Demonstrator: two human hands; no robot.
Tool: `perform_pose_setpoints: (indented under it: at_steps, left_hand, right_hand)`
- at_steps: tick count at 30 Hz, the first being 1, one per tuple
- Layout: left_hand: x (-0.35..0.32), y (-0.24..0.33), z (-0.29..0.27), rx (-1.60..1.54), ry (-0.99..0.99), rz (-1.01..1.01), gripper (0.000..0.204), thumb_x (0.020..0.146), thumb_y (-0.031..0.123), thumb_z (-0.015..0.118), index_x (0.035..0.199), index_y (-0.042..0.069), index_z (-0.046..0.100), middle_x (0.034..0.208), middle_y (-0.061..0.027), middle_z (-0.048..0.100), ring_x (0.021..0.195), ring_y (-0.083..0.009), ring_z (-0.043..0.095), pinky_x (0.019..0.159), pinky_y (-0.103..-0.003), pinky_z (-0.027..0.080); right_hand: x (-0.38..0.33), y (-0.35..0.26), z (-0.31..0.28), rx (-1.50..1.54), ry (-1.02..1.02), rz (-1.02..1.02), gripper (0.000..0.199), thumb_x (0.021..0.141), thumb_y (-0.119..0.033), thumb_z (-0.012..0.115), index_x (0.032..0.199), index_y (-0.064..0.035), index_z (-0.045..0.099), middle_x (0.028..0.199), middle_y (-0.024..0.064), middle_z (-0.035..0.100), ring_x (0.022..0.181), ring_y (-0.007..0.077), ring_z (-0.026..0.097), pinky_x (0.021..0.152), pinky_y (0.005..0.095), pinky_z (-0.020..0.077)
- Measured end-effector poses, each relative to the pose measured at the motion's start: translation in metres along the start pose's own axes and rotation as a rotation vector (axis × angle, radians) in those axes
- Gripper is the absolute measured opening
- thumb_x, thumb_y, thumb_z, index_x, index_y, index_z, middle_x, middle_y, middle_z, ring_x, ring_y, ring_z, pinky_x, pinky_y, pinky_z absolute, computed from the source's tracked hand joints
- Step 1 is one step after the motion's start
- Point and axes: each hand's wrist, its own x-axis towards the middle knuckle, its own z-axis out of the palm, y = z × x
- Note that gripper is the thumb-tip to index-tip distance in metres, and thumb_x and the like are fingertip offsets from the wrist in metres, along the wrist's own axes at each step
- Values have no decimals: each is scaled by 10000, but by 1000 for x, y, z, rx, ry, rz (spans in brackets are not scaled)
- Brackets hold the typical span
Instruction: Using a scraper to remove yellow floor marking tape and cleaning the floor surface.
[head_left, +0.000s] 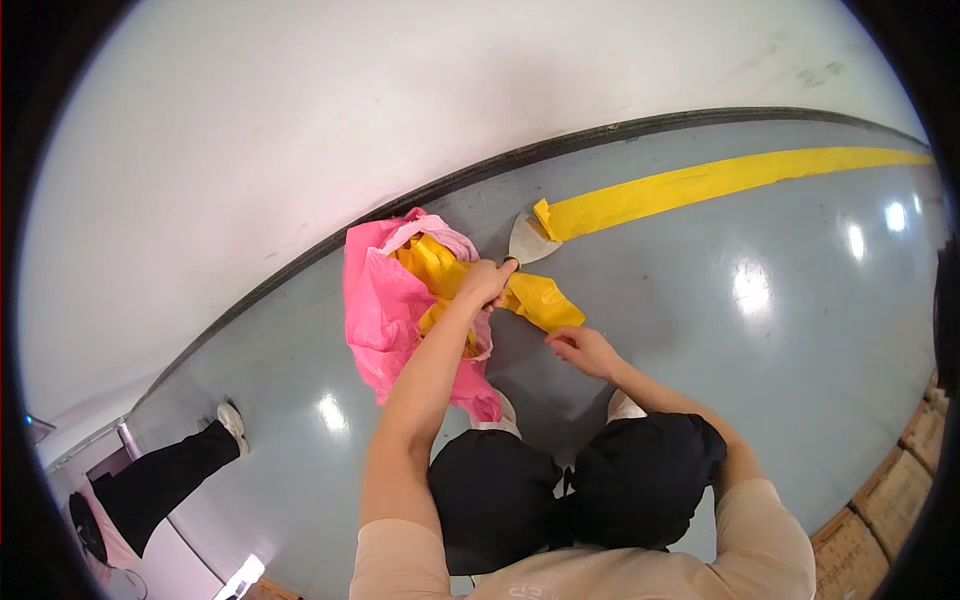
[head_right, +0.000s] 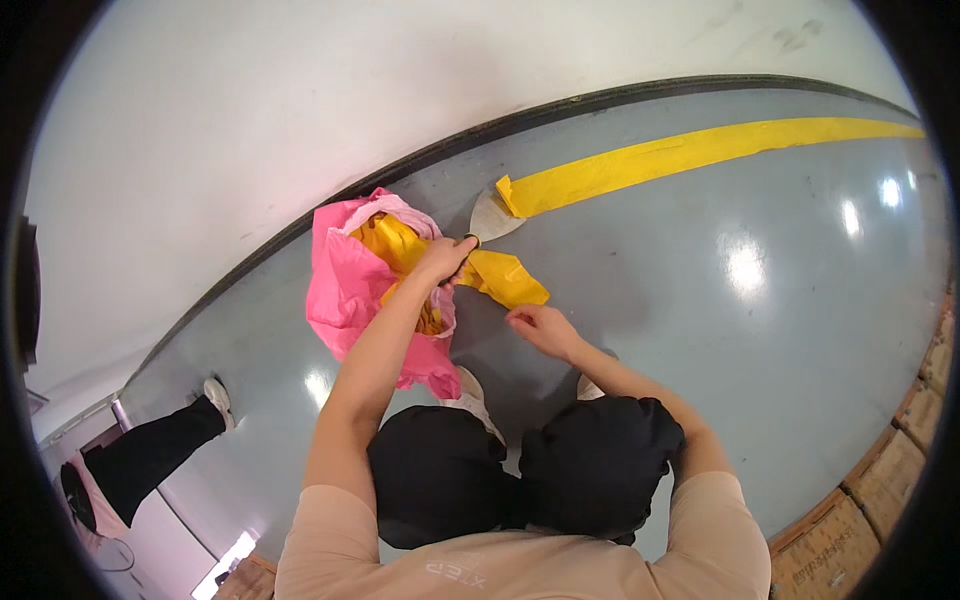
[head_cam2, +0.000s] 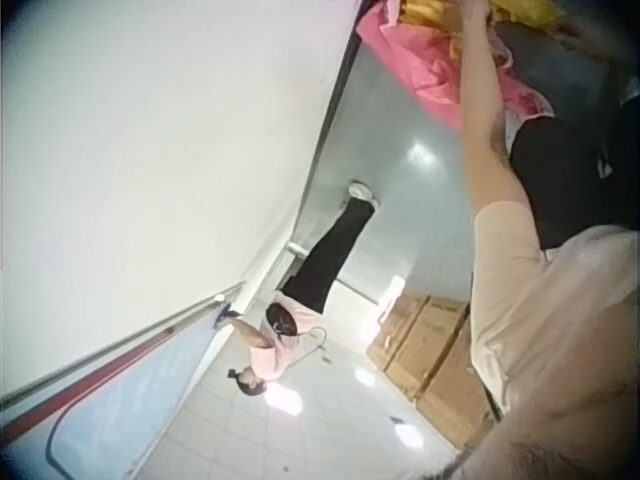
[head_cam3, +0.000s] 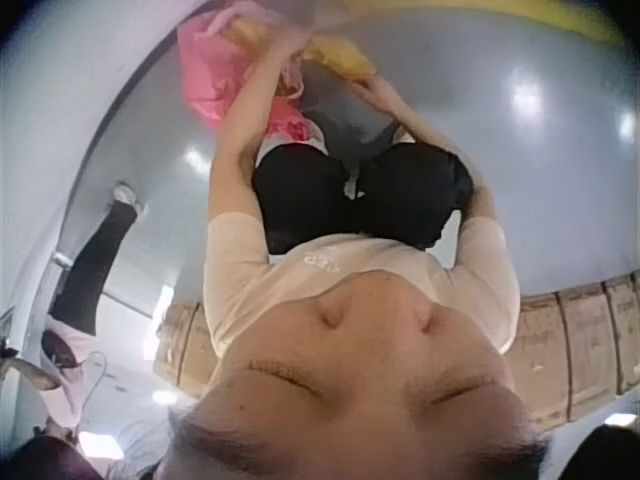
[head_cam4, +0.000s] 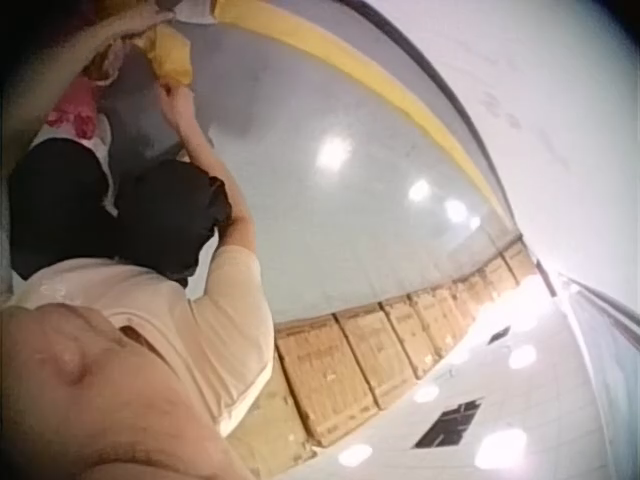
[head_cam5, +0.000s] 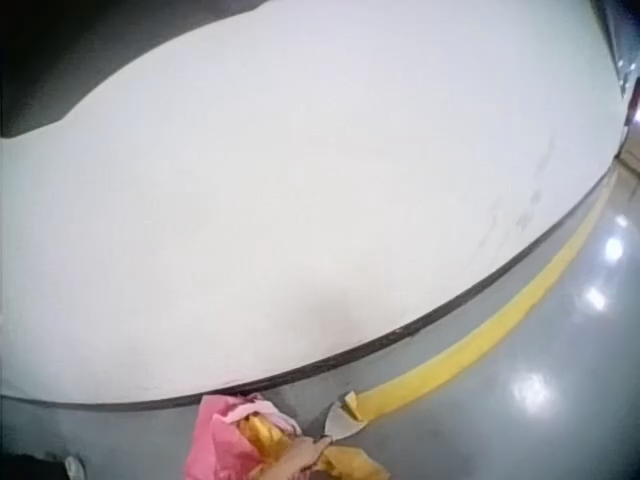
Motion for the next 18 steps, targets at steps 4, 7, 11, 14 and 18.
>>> perform_pose_setpoints:
  at_steps: [4, 7, 11, 14, 18]
  left_hand:
    - [-12, -16, 14, -308, -104, -17, 380, 901, 390, 465, 792, 28, 503, 546, -50, 497, 389, -144, 499, 335, -290, 395]
    - [-5, -38, 9, -104, -96, 68, 397, 896, 401, 461, 835, 17, 538, 622, -101, 568, 494, -213, 585, 436, -351, 465]
    - [4, -14, 11, 321, 174, 169, 484, 880, 453, 445, 920, -6, 594, 877, -195, 633, 825, -348, 615, 711, -440, 477]
    - [12, -6, 14, 333, 224, 177, 499, 876, 464, 444, 941, -1, 612, 964, -211, 628, 915, -376, 593, 772, -457, 459]
    - [6, -8, 22, 299, 172, 183, 488, 876, 462, 451, 936, 9, 623, 976, -206, 628, 912, -375, 596, 767, -457, 459]
  right_hand:
    - [34, -2, 17, 377, -237, 140, 253, 915, -224, 496, 1033, -29, 605, 762, 12, 589, 680, 84, 544, 610, 228, 447]
    - [33, -5, 16, 427, -238, 118, 264, 924, -241, 485, 1029, -30, 603, 769, 2, 582, 679, 81, 539, 607, 221, 446]
    - [19, 4, 15, 312, -141, 171, 263, 895, -246, 517, 978, -18, 618, 723, 25, 595, 635, 105, 562, 581, 249, 456]
    - [25, 5, 28, 311, -164, 123, 248, 890, -234, 522, 974, -23, 621, 729, 27, 600, 638, 107, 571, 591, 250, 463]
    - [28, -1, 21, 234, -231, 24, 238, 904, -226, 506, 1025, -49, 607, 763, 0, 580, 669, 83, 549, 599, 226, 458]
